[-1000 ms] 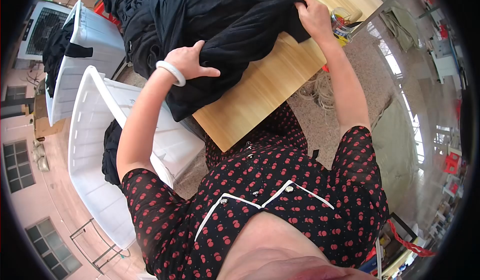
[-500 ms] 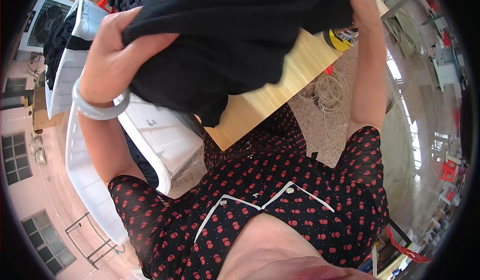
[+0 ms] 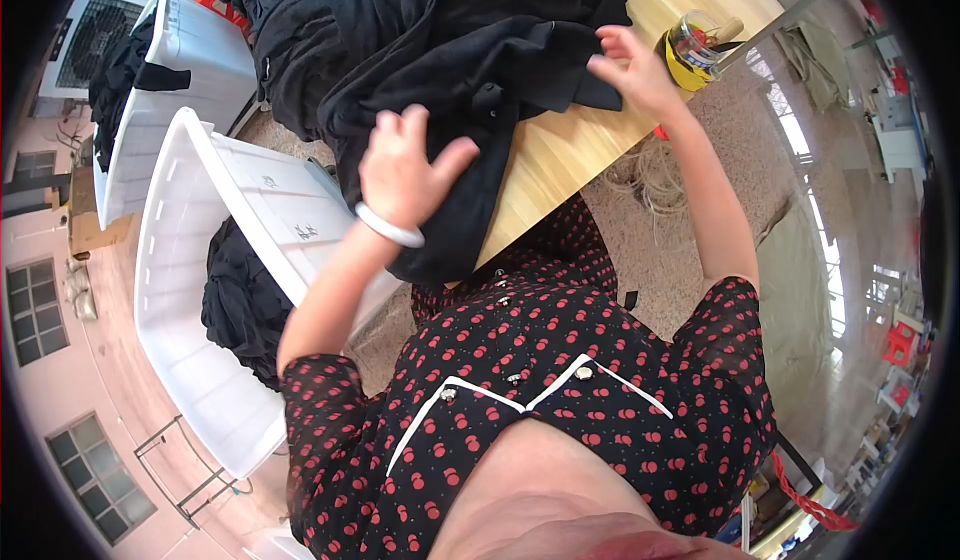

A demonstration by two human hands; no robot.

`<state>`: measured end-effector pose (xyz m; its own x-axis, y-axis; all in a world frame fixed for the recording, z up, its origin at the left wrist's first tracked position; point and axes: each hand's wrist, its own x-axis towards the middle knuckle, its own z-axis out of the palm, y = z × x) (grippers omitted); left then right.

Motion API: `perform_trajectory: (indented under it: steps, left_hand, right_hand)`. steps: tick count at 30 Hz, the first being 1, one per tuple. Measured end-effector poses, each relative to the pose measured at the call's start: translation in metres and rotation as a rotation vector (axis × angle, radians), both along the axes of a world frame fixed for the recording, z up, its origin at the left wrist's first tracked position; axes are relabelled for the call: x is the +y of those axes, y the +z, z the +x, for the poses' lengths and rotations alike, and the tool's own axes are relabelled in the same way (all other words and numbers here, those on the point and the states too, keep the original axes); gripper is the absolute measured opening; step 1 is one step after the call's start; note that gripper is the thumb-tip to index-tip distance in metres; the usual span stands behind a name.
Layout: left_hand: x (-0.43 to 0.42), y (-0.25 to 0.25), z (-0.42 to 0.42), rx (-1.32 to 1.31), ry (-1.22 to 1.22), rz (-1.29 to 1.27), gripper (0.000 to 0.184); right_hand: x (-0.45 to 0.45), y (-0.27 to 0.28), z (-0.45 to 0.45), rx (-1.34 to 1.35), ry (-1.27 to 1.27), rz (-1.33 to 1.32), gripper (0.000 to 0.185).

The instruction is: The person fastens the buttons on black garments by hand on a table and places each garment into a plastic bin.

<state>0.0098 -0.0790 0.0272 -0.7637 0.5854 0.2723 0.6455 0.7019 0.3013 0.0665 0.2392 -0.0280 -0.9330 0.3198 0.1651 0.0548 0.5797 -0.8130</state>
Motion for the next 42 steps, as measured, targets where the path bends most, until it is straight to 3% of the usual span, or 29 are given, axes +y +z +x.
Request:
perform_trajectory:
  steps: [1,4,6,7,8,12,13,15,16,17,18,19,21,23,25,27,30,33,34,36,37,38,39,41,42]
  left_hand:
    - [-0.001,-0.011,0.015,-0.114,0.004,-0.062,0.066]
    - [-0.004,-0.055,0.041,-0.097,0.052,-0.140,0.090]
    - [-0.007,-0.070,0.049,-0.102,0.159,-0.236,0.099]
    - [-0.014,-0.082,0.049,-0.126,0.209,-0.166,0.099]
    - [-0.023,-0.093,0.048,-0.087,0.267,-0.120,0.097]
    - [-0.058,-0.111,0.034,-0.059,0.359,0.016,0.093]
    - [-0.064,-0.113,0.027,-0.040,0.371,0.059,0.094]
    - [-0.073,-0.114,0.013,0.026,0.320,0.150,0.075]
    - [-0.077,-0.115,0.005,0.043,0.271,0.160,0.069]
    - [-0.080,-0.116,-0.002,0.062,0.221,0.171,0.064]
    - [-0.083,-0.124,-0.008,0.060,0.186,0.207,0.043]
    - [-0.085,-0.116,-0.017,-0.095,0.191,0.314,0.038]
    - [-0.079,-0.079,-0.034,-0.414,0.197,0.526,0.031]
    - [-0.062,-0.041,-0.055,-0.700,0.154,1.031,0.025]
    - [-0.028,0.036,-0.050,-0.916,0.128,1.196,0.032]
    - [-0.008,0.076,-0.066,-0.928,-0.025,1.292,0.034]
    - [0.010,0.114,-0.092,-1.262,-0.470,1.381,0.034]
    - [0.019,0.103,-0.121,-1.115,-0.252,1.297,0.031]
    - [0.026,0.108,-0.098,-1.121,-0.305,1.132,0.027]
    - [0.021,0.078,-0.087,-1.000,-0.090,0.988,0.023]
    - [0.005,0.034,-0.105,-0.952,-0.061,0.830,0.022]
    - [-0.010,0.006,-0.106,-0.734,-0.078,0.640,0.027]
    - [-0.026,-0.026,-0.106,-0.572,-0.008,0.436,0.028]
    - [-0.051,-0.079,-0.102,-0.659,0.100,0.367,0.028]
    - [-0.054,-0.079,-0.095,-0.696,0.126,0.369,0.028]
  right_hand:
    - [-0.014,0.008,0.008,-0.034,0.104,0.095,0.062]
    - [-0.035,-0.028,0.012,-0.065,0.117,0.439,0.072]
    - [-0.036,-0.049,0.009,-0.100,0.034,0.598,0.065]
    - [-0.038,-0.060,0.007,-0.116,-0.007,0.674,0.062]
    - [-0.033,-0.073,0.007,-0.003,-0.039,0.671,0.049]
    - [-0.021,-0.067,0.002,0.026,-0.121,0.273,0.034]
    - [-0.020,-0.048,0.000,0.085,-0.138,0.065,0.035]
    - [-0.006,-0.020,0.003,0.167,-0.132,-0.427,0.029]
    - [-0.015,0.017,0.005,0.192,-0.181,-0.861,0.026]
    - [-0.015,0.042,0.011,0.250,-0.062,-0.869,0.025]
    - [-0.010,0.056,0.018,0.341,0.062,-0.934,0.025]
    - [-0.007,0.071,0.024,0.396,0.169,-0.957,0.025]
    - [-0.032,0.124,0.030,0.424,-0.422,-1.096,0.024]
    - [-0.015,0.136,0.032,0.519,-0.346,-0.933,0.022]
    - [0.013,0.134,0.030,0.552,-0.052,-0.982,0.019]
    - [0.028,0.140,0.027,0.530,-0.007,-1.014,0.017]
    - [0.031,0.139,0.028,0.465,-0.290,-0.919,0.016]
    - [0.028,0.122,0.034,0.339,-0.419,-0.736,0.017]
    - [0.036,0.107,0.037,0.246,-0.476,-0.621,0.018]
    - [0.033,0.086,0.042,0.140,-0.504,-0.394,0.024]
    - [0.024,0.073,0.044,0.124,-0.475,-0.284,0.029]
    - [0.038,0.040,0.046,0.093,-0.430,-0.036,0.034]
    - [0.032,0.038,0.051,-0.100,-0.358,0.116,0.030]
    - [0.024,0.015,0.053,-0.155,-0.399,0.380,0.021]
    - [0.018,0.012,0.050,-0.099,-0.359,0.419,0.018]
